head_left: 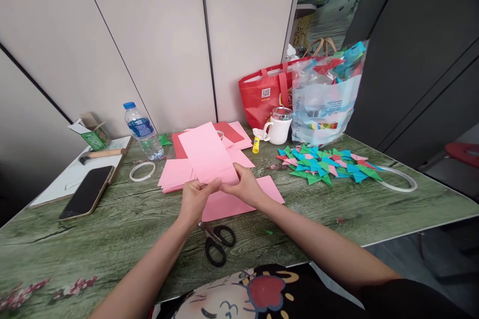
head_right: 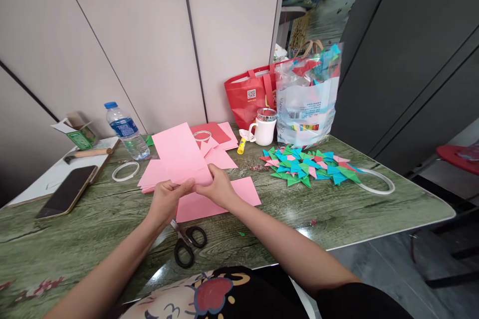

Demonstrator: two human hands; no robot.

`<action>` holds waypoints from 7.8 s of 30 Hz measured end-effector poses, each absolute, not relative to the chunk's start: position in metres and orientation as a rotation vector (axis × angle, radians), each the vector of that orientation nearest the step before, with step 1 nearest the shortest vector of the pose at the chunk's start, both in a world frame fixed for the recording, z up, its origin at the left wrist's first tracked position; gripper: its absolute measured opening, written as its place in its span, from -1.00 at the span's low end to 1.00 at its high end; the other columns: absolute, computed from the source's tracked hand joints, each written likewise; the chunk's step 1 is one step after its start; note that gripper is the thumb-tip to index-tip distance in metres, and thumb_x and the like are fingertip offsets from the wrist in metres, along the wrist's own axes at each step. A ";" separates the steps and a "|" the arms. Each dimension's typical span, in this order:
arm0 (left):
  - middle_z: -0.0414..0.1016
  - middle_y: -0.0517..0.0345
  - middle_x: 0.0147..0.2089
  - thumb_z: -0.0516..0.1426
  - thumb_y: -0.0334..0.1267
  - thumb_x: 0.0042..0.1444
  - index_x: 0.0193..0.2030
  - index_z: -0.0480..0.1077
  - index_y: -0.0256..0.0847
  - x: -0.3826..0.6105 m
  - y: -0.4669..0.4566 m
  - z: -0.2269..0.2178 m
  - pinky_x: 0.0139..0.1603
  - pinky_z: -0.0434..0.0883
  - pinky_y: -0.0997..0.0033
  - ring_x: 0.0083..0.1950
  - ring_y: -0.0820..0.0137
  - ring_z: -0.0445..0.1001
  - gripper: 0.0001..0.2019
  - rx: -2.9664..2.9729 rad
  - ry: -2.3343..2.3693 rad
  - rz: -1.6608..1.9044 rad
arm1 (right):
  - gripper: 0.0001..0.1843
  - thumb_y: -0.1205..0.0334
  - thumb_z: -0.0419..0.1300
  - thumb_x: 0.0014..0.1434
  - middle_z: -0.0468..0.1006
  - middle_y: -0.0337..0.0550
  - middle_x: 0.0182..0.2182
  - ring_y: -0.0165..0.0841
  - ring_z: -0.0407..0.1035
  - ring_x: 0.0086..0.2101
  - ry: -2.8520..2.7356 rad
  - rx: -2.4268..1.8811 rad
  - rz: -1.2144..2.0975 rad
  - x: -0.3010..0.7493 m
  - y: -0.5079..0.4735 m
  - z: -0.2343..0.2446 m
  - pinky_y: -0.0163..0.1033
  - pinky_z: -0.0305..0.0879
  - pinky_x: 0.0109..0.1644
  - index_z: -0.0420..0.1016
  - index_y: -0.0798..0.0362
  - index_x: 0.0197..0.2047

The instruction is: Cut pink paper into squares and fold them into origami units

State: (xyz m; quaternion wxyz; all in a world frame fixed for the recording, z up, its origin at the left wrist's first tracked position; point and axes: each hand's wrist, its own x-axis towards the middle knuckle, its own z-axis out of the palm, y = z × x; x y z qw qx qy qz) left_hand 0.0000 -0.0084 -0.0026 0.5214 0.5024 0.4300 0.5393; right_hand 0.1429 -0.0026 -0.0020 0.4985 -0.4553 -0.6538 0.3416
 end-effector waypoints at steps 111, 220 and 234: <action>0.52 -0.05 -0.15 0.16 -0.17 -0.03 0.03 0.33 -0.22 -0.025 0.001 0.036 -0.20 0.40 0.39 -0.19 0.30 0.50 -0.55 1.051 0.696 1.067 | -0.44 0.25 0.32 -0.24 0.48 -0.20 -0.27 -0.40 0.42 -0.36 -0.600 -0.834 0.982 0.155 0.020 -0.009 -0.31 0.39 -0.38 0.22 0.01 -0.13; 0.54 0.16 -0.37 0.27 -0.52 -0.28 -0.36 0.43 -0.29 0.012 -0.009 0.006 -0.23 0.41 0.49 -0.33 0.48 0.47 -0.74 0.604 0.729 1.593 | -0.74 0.16 0.32 -0.18 0.52 -0.20 -0.44 -0.42 0.39 -0.46 -1.120 -0.763 1.256 0.131 -0.009 -0.010 -0.25 0.41 -0.33 0.49 0.11 -0.39; 0.54 0.17 -0.40 0.28 -0.53 -0.30 -0.40 0.43 -0.31 0.014 -0.010 0.008 -0.30 0.42 0.52 -0.38 0.48 0.48 -0.75 0.581 0.750 1.614 | -0.77 0.17 0.31 -0.16 0.51 -0.23 -0.47 -0.44 0.38 -0.48 -1.113 -0.748 1.264 0.131 -0.007 -0.012 -0.26 0.41 -0.34 0.49 0.10 -0.40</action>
